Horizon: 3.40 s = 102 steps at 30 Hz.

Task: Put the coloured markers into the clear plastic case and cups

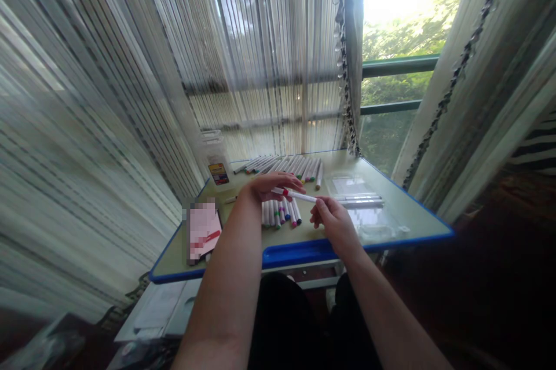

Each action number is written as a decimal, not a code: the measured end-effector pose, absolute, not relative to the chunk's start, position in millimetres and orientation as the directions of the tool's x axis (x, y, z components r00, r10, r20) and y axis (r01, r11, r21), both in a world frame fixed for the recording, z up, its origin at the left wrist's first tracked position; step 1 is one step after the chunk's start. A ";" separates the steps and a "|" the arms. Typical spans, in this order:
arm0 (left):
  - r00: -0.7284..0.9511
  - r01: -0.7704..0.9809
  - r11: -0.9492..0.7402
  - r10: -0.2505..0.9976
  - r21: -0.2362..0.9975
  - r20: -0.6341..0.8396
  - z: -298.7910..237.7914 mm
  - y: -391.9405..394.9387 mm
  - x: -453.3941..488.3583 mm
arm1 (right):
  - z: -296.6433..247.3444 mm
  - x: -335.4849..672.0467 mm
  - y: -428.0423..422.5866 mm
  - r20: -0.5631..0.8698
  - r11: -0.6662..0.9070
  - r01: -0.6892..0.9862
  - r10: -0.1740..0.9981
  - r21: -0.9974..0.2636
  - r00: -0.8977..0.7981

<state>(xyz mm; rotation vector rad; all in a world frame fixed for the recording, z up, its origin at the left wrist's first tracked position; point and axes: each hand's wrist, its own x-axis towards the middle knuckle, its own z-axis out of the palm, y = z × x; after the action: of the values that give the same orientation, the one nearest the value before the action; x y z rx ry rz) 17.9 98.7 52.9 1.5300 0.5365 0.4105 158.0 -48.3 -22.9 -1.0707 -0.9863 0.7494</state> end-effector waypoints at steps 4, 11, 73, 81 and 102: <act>0.879 0.034 0.082 0.472 0.996 -0.069 56.0 101.0 13.8 | -24.0 157.3 -47.3 0.274 0.349 -0.130 0.876 -0.928 0.397; 0.841 -0.136 0.111 0.538 0.985 0.055 56.8 99.4 15.8 | -23.9 158.6 -44.2 0.248 0.394 -0.229 0.841 -0.890 0.482; 0.650 0.015 0.117 0.754 0.993 -0.099 58.5 101.5 28.8 | -25.4 161.1 -46.2 0.340 0.414 -0.029 0.784 -0.910 0.519; 0.643 0.050 0.110 0.757 0.993 -0.117 53.7 107.0 28.9 | -25.2 161.2 -47.7 0.359 0.406 0.018 0.786 -0.914 0.504; 0.664 -0.025 0.133 0.743 0.991 -0.083 58.1 101.4 27.8 | -21.8 159.8 -49.1 0.318 0.368 -0.011 0.815 -0.930 0.484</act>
<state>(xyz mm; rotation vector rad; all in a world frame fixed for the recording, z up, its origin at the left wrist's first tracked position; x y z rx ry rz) 27.8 101.4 58.1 1.3342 0.6729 0.6230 159.8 -49.1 -21.8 -1.0676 -0.9249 0.6406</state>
